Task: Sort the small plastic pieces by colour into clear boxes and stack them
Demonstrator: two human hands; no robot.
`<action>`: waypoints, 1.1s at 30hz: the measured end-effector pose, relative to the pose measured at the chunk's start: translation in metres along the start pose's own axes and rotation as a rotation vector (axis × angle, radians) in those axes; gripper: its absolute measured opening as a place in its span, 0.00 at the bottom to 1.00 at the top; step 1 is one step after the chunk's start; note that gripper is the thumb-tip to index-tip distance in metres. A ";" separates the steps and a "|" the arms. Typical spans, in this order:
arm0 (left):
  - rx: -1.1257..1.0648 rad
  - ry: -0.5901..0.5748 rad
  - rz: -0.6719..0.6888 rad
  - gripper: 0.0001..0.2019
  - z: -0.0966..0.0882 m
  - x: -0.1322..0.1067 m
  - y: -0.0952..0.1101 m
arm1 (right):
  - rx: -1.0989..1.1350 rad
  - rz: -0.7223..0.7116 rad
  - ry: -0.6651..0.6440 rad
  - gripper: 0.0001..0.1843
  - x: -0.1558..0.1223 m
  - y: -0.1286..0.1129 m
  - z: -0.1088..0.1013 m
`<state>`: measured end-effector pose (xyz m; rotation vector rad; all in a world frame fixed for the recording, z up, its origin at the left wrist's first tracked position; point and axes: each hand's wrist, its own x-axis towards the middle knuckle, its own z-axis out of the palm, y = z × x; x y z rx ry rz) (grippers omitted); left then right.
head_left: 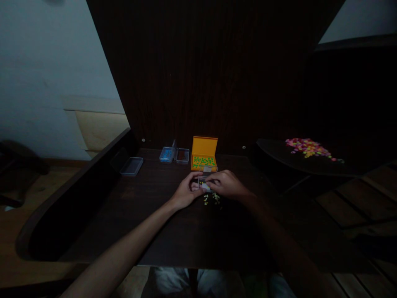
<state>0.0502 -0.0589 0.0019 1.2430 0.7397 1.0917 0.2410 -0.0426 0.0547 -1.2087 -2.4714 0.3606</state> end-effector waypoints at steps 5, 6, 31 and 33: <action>0.005 0.072 -0.001 0.29 -0.006 0.004 -0.002 | 0.205 -0.074 -0.098 0.10 -0.014 0.000 -0.002; 0.010 0.088 0.002 0.29 -0.007 0.005 -0.002 | 0.228 -0.079 -0.145 0.09 -0.017 -0.001 -0.001; 0.051 0.167 0.009 0.27 -0.013 0.006 0.001 | -0.007 0.049 -0.250 0.07 -0.033 -0.003 0.026; 0.037 0.155 0.010 0.27 -0.012 0.006 0.001 | -0.004 0.042 -0.249 0.08 -0.032 -0.003 0.027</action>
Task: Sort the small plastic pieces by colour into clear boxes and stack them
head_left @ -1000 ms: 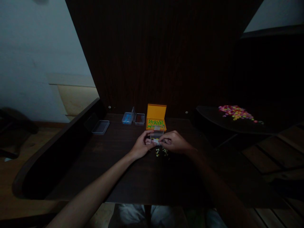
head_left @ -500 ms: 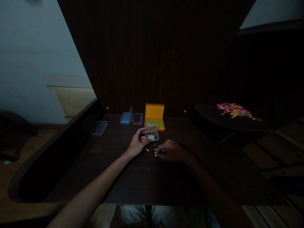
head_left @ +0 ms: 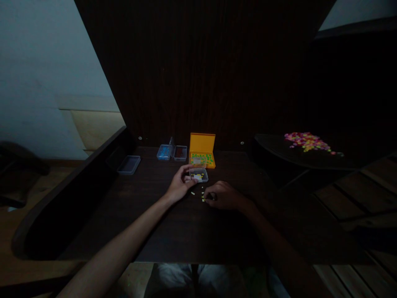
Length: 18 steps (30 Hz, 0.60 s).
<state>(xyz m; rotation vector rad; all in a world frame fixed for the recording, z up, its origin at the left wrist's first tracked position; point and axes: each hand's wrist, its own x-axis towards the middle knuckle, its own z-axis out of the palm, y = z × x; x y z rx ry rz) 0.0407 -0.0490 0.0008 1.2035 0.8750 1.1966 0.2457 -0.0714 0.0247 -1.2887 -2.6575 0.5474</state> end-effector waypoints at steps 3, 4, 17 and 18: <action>-0.010 -0.005 -0.008 0.27 0.001 0.000 0.001 | 0.012 -0.013 -0.001 0.09 0.001 0.001 0.000; -0.008 -0.001 -0.012 0.26 0.001 -0.001 0.001 | 0.016 -0.019 -0.001 0.09 0.001 0.001 0.000; -0.016 0.016 -0.014 0.27 0.001 0.000 0.003 | 0.020 -0.046 -0.011 0.06 0.001 0.002 -0.003; -0.013 0.016 -0.012 0.27 0.001 0.000 0.003 | 0.017 -0.048 -0.009 0.06 0.001 0.002 -0.003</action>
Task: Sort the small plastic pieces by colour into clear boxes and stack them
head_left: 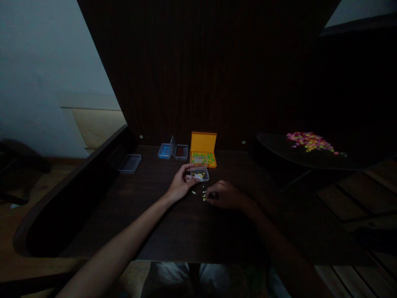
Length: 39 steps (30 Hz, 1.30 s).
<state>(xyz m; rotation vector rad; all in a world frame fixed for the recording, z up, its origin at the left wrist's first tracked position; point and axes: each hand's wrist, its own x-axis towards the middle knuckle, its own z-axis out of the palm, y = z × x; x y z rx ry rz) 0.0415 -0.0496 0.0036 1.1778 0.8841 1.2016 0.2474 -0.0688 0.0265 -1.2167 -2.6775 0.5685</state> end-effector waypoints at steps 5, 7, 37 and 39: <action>-0.001 -0.001 -0.003 0.27 0.000 0.000 0.000 | -0.002 0.007 -0.004 0.06 -0.001 0.001 -0.001; 0.001 -0.005 -0.011 0.27 0.000 0.000 0.000 | 0.003 0.017 -0.015 0.06 -0.001 0.001 -0.002; 0.025 -0.008 -0.013 0.27 0.000 -0.001 0.001 | 0.026 0.156 0.010 0.05 -0.002 -0.006 0.002; 0.025 -0.005 -0.012 0.26 0.000 -0.001 0.001 | 0.034 0.151 0.023 0.05 -0.001 -0.006 0.004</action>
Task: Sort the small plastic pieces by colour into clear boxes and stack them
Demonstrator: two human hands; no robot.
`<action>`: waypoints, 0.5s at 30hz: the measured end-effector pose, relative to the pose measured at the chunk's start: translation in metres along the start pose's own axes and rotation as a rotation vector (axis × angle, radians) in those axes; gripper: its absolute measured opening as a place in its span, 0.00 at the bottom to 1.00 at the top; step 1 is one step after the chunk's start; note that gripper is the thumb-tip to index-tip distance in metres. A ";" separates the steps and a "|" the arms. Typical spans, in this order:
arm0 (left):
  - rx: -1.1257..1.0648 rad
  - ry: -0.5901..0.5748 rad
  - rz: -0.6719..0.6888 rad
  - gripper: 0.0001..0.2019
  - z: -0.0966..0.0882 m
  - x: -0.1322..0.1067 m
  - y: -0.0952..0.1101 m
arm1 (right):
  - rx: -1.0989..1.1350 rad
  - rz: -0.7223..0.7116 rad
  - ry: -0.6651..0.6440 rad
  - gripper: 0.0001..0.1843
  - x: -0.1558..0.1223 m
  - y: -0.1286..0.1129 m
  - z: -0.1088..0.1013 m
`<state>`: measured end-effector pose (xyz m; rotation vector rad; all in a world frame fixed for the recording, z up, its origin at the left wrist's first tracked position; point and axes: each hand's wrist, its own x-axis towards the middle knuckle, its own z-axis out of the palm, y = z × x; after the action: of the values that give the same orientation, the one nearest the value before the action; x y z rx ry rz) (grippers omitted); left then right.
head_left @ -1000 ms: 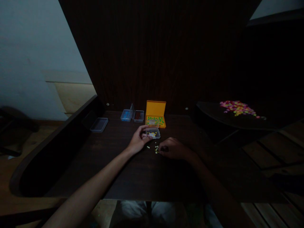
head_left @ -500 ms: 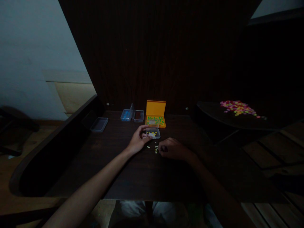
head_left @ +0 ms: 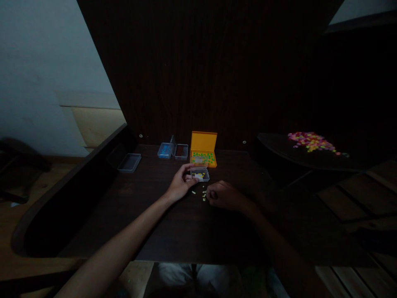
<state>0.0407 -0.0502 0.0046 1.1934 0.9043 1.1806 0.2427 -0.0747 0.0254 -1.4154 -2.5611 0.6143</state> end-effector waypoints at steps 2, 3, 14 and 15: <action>-0.003 0.002 0.001 0.26 0.000 0.000 0.000 | 0.005 -0.018 -0.002 0.06 0.000 0.000 0.001; -0.006 0.000 -0.001 0.27 0.000 0.000 0.000 | 0.005 -0.026 -0.005 0.07 0.000 0.000 0.001; -0.032 0.002 0.013 0.28 -0.001 0.001 -0.002 | -0.031 -0.060 0.034 0.13 -0.002 0.004 -0.003; -0.033 0.002 0.012 0.28 -0.001 0.001 -0.002 | -0.041 -0.052 0.054 0.13 -0.002 0.006 -0.002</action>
<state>0.0404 -0.0490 0.0024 1.1732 0.8770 1.2018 0.2491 -0.0734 0.0255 -1.3538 -2.5736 0.5106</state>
